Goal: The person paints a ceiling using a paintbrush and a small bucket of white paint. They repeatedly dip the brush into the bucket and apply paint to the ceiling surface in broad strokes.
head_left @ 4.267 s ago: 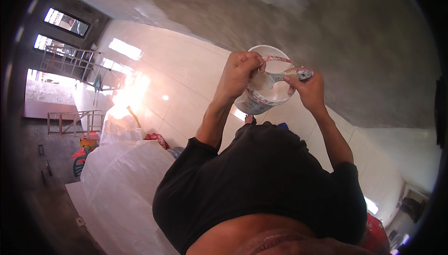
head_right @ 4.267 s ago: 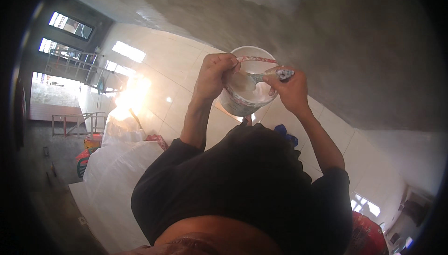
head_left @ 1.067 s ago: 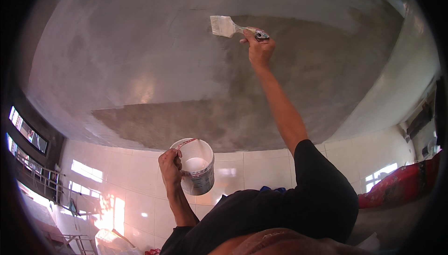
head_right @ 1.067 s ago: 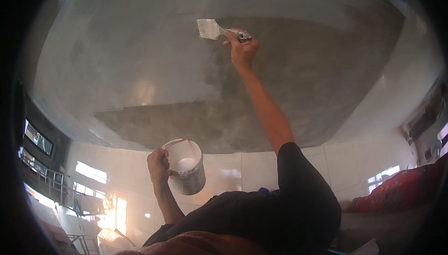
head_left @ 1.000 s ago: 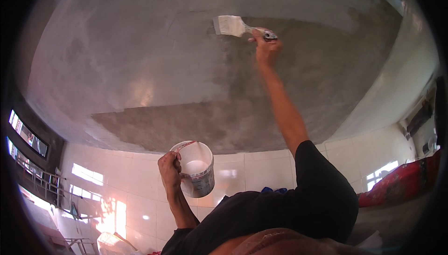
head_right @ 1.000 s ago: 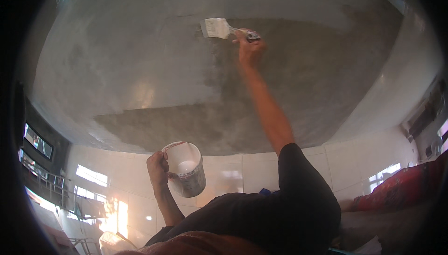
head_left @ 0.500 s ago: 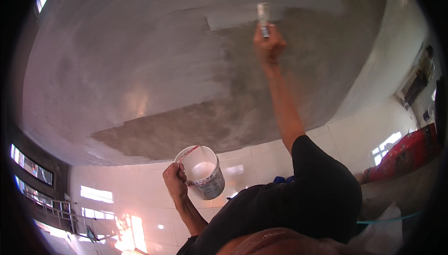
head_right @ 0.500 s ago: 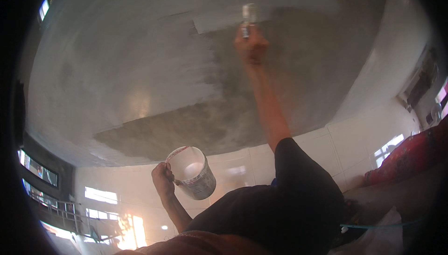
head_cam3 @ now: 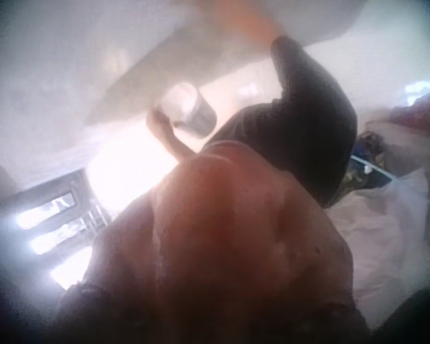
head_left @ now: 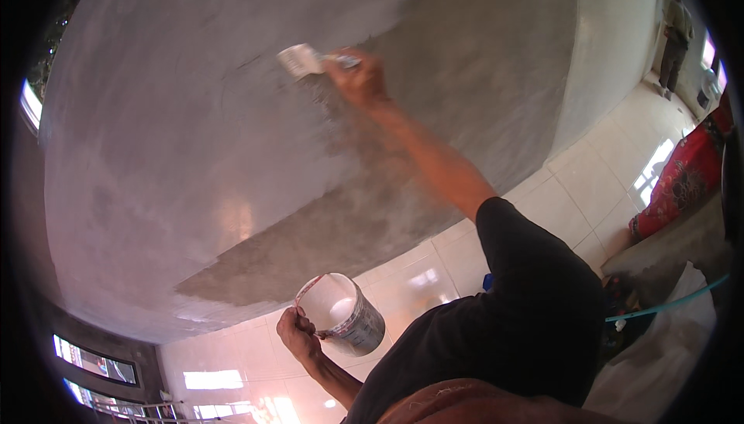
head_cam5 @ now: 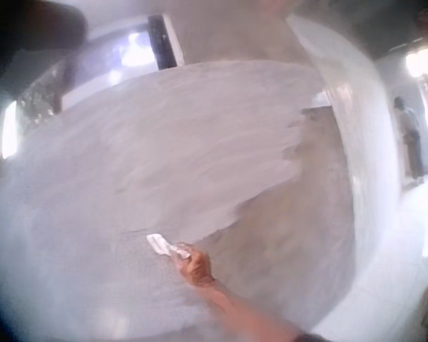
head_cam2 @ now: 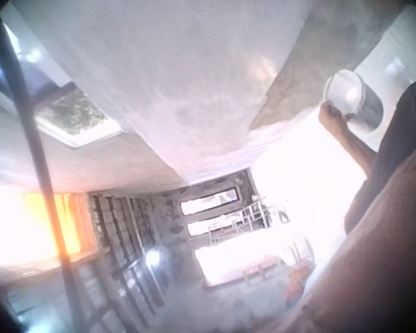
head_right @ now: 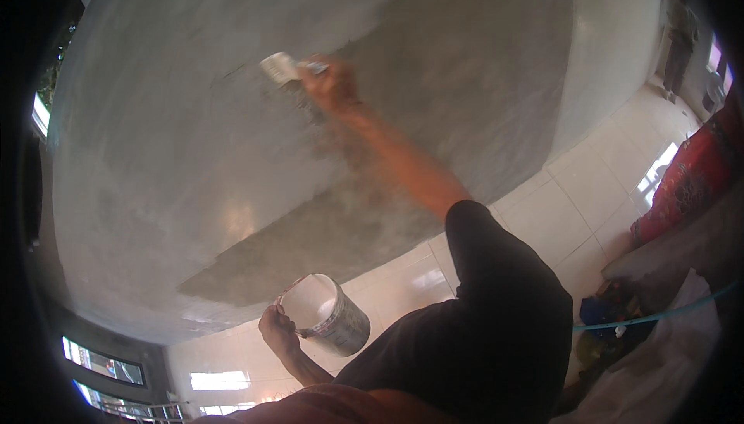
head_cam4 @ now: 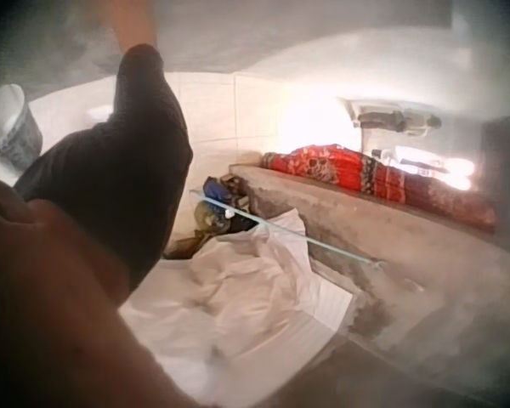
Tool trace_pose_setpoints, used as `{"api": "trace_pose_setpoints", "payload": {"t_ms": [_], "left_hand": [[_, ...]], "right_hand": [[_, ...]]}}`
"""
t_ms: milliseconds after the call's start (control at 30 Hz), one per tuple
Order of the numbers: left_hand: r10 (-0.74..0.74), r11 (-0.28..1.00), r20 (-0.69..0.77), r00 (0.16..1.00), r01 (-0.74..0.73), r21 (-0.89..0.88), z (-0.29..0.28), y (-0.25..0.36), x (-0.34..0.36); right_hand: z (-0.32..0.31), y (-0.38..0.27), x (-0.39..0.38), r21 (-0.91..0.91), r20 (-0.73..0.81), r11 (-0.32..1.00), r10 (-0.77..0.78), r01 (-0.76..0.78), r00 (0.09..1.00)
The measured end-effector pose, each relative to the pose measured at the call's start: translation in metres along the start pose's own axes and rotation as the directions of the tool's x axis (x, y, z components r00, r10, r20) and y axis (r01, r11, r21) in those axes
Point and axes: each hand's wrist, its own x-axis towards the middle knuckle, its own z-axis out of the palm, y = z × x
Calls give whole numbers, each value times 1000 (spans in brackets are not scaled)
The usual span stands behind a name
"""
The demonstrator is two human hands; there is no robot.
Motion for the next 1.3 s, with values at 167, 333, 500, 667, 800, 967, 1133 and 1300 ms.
{"api": "trace_pose_setpoints", "payload": {"t_ms": [167,333,500,667,800,967,1133,1300], "left_hand": [[-7,999,-20,1000,6,-40,16,0,2],[-6,998,-18,1000,5,-70,17,-12,1],[-44,998,-19,999,43,-48,27,-11,0],[-14,1000,16,1000,15,-20,20,-11,7],[15,1000,8,1000,-15,-11,16,-7,9],[71,997,-57,996,-73,-31,31,-1,-4],[105,994,-50,993,-107,-37,36,-16,-3],[80,995,-114,990,-86,-46,34,-18,-10]], "right_hand": [[-162,73,61,-173,-276,985,-41,-8,960],[-229,88,80,-565,-418,824,-239,-45,877],[-153,76,62,-690,-237,704,-438,167,867],[-41,0,2,-331,-48,878,-382,346,923],[-50,-16,7,-50,8,973,-225,225,974],[-142,47,60,-105,-120,989,91,-104,989],[-246,112,97,-133,-284,988,39,-80,958],[-287,111,106,-567,-406,819,-177,-95,897]]}}
